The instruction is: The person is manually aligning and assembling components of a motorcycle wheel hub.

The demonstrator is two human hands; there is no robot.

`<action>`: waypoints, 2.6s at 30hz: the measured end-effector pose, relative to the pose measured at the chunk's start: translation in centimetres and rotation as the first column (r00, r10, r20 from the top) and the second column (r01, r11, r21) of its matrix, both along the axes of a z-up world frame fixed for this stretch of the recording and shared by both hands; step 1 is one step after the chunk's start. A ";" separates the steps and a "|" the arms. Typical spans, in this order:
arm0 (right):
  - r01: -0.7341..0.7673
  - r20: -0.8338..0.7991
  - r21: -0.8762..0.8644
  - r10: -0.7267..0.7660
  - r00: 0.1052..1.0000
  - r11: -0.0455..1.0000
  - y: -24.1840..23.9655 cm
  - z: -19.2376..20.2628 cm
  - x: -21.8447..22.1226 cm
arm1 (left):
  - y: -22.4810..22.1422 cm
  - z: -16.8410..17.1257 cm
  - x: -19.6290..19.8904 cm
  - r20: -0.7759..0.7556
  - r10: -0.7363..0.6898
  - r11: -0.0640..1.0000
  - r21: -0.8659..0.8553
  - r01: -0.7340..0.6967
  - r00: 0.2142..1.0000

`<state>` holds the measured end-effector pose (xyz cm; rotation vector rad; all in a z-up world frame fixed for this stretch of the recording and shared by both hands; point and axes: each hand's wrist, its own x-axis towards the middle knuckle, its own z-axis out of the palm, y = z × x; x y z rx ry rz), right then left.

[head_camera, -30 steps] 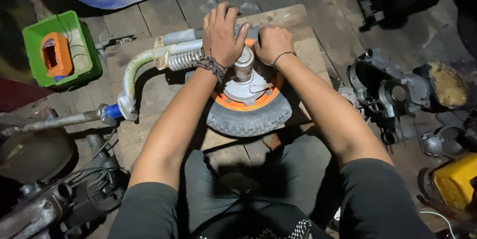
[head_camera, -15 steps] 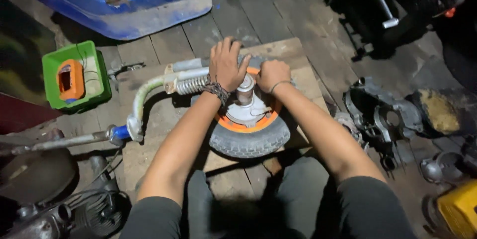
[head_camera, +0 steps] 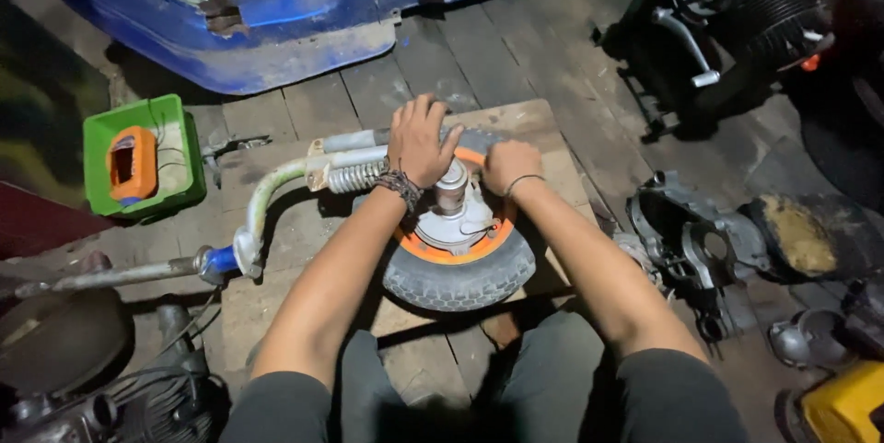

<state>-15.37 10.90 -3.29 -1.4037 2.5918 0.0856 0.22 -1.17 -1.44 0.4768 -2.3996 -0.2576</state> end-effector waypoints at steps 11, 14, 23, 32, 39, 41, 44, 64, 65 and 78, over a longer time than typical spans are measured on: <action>-0.023 0.111 -0.087 0.032 0.993 0.996 1.6 2.4 0.4 | 1.6 0.6 -0.7 -0.007 -0.089 0.989 0.120 0.089 0.996; -0.014 0.123 -0.218 0.041 0.992 0.976 1.5 5.5 0.7 | 1.5 0.8 -0.7 -0.002 -0.075 0.989 0.129 0.074 0.997; -0.004 0.075 -0.109 0.012 0.997 0.994 2.0 4.3 0.8 | 1.8 1.1 -0.5 -0.004 -0.061 0.991 0.120 0.061 0.998; -0.100 0.002 -0.098 0.101 0.995 0.990 1.8 2.1 0.8 | 1.9 1.3 -0.5 -0.008 -0.066 0.990 0.127 0.067 0.998; -0.025 0.007 -0.089 0.026 1.000 0.996 0.9 1.6 -0.1 | 2.1 1.2 -0.6 0.004 -0.050 0.992 0.115 0.050 0.999; -0.040 0.015 -0.112 0.042 0.999 0.993 1.0 3.3 1.2 | 2.0 0.9 -0.5 -0.001 -0.061 0.991 0.117 0.061 0.998; -0.044 0.068 -0.081 0.049 0.996 0.996 1.2 2.8 2.1 | 1.9 1.1 -0.6 -0.011 -0.064 0.991 0.120 0.065 0.998; 0.053 0.142 -0.214 -0.022 0.990 0.975 3.5 6.9 1.3 | 1.6 1.4 -0.9 0.012 -0.079 0.985 0.152 0.076 0.997; 0.059 0.128 -0.235 -0.029 0.991 0.970 3.6 6.5 1.1 | 1.6 1.5 -0.8 0.007 -0.079 0.987 0.141 0.077 0.997; -0.029 -0.017 -0.624 0.024 1.000 0.780 5.0 3.7 -0.5 | 0.5 0.1 -1.0 -0.027 -0.081 0.984 0.155 0.084 0.996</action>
